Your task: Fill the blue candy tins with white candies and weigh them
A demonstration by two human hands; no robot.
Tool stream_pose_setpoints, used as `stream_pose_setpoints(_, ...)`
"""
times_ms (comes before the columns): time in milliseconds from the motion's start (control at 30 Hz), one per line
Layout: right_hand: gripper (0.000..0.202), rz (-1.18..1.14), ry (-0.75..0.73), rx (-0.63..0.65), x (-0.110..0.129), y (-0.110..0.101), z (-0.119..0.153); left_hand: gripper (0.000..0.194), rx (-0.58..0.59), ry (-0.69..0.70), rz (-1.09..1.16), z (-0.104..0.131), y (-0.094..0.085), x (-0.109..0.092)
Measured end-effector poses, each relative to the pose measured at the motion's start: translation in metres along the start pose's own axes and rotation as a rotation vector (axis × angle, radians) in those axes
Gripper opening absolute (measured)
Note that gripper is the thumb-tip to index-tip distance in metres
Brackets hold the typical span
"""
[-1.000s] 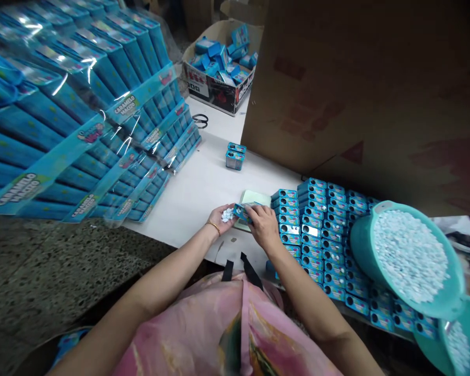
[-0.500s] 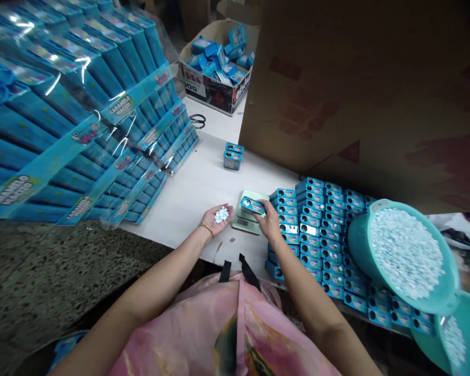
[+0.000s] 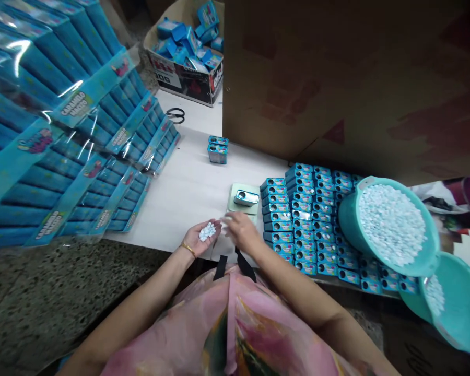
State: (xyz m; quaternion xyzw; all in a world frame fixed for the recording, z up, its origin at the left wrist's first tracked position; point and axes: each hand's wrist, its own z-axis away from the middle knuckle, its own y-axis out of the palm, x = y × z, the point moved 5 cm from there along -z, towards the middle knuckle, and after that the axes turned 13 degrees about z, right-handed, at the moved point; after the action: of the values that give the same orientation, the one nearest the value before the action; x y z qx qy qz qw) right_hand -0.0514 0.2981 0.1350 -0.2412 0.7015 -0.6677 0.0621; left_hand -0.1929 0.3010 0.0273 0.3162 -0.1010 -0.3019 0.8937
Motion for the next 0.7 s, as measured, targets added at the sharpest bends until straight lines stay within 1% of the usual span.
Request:
stream_pose_setpoints(33,0.026,0.027,-0.076,0.077,0.02,0.006,0.0,0.016,-0.003,-0.027,-0.01,0.002,-0.004,0.006)
stream_pose_setpoints(67,0.024,0.057,-0.121,0.141,0.036,0.013,0.001,0.016,-0.007,-0.052,-0.013,0.004,-0.009,0.011)
stream_pose_setpoints(100,0.023,0.087,-0.138,0.193,0.047,0.019,0.001,0.016,-0.01,-0.078,-0.013,0.006,-0.013,0.016)
stream_pose_setpoints(167,0.02,0.126,-0.131,0.263,0.059,0.029,0.004,0.015,-0.013,-0.132,-0.006,0.01,-0.022,0.022)
stream_pose_setpoints(233,0.016,0.135,-0.127,0.305,0.063,0.035,0.008,0.013,-0.024,-0.153,0.001,0.015,-0.03,0.024)
stream_pose_setpoints(333,0.011,0.14,-0.115,0.339,0.064,0.036,0.013,0.011,-0.045,-0.156,-0.002,0.019,-0.04,0.024)
stream_pose_setpoints(567,0.01,0.106,-0.163,0.364,0.07,0.035,0.012,0.009,-0.079,-0.156,-0.04,0.016,-0.056,0.026)
stream_pose_setpoints(700,0.011,0.101,-0.215,0.337,0.071,0.037,0.014,0.008,-0.093,-0.167,-0.044,0.014,-0.06,0.026)
